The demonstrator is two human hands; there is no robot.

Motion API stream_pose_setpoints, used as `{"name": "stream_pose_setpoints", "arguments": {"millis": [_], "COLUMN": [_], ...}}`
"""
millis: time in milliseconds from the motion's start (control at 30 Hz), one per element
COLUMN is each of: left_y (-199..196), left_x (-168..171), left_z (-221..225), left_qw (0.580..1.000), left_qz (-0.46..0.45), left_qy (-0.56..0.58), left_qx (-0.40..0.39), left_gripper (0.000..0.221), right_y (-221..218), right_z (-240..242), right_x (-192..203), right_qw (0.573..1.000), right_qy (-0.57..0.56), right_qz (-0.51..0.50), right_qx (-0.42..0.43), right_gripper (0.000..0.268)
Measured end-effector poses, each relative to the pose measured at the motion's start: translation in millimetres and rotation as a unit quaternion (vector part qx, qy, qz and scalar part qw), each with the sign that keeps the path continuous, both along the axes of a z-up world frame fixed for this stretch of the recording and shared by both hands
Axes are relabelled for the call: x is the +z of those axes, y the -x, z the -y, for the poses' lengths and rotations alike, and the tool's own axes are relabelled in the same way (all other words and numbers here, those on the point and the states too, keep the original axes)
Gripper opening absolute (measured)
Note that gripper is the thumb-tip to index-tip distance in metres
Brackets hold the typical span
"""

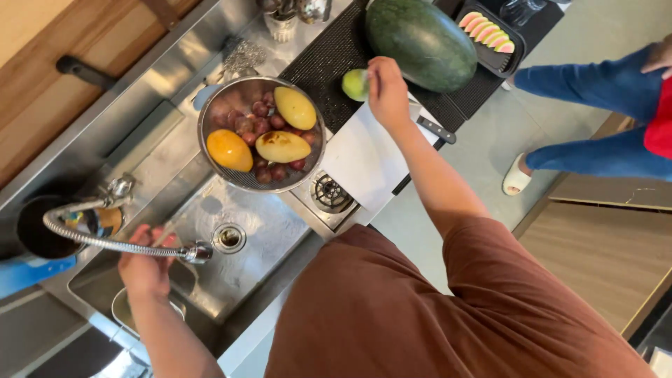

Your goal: Slicing guava and other fruits, then placing them into plastic containers.

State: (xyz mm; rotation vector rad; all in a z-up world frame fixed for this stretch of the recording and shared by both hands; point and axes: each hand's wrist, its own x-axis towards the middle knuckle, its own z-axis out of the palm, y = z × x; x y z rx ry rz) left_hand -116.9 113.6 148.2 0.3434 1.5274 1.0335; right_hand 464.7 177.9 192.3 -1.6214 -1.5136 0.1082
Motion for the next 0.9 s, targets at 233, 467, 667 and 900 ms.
{"name": "stream_pose_setpoints", "arguments": {"millis": [233, 467, 667, 900], "left_y": [-69.8, -190.8, -159.7, -101.8], "left_x": [4.9, 88.0, 108.6, 135.1], "left_z": [140.4, 118.1, 113.8, 131.1], "left_qw": [0.961, 0.769, 0.863, 0.827], "left_qz": [0.027, 0.595, 0.358, -0.189], "left_qy": [0.121, -0.093, -0.322, -0.505], "left_qx": [-0.246, -0.213, -0.153, -0.158], "left_gripper": [0.026, 0.069, 0.064, 0.073], "right_y": [66.9, 174.0, 199.0, 227.0], "right_z": [91.2, 136.8, 165.6, 146.3], "right_x": [95.3, 139.0, 119.2, 145.9], "right_qw": [0.988, 0.92, 0.91, 0.819], "right_qy": [-0.014, -0.008, -0.045, 0.146], "right_qz": [-0.088, -0.019, -0.122, -0.448], "right_qx": [0.129, 0.391, 0.393, 0.328], "right_gripper": [0.005, 0.011, 0.007, 0.017]}}
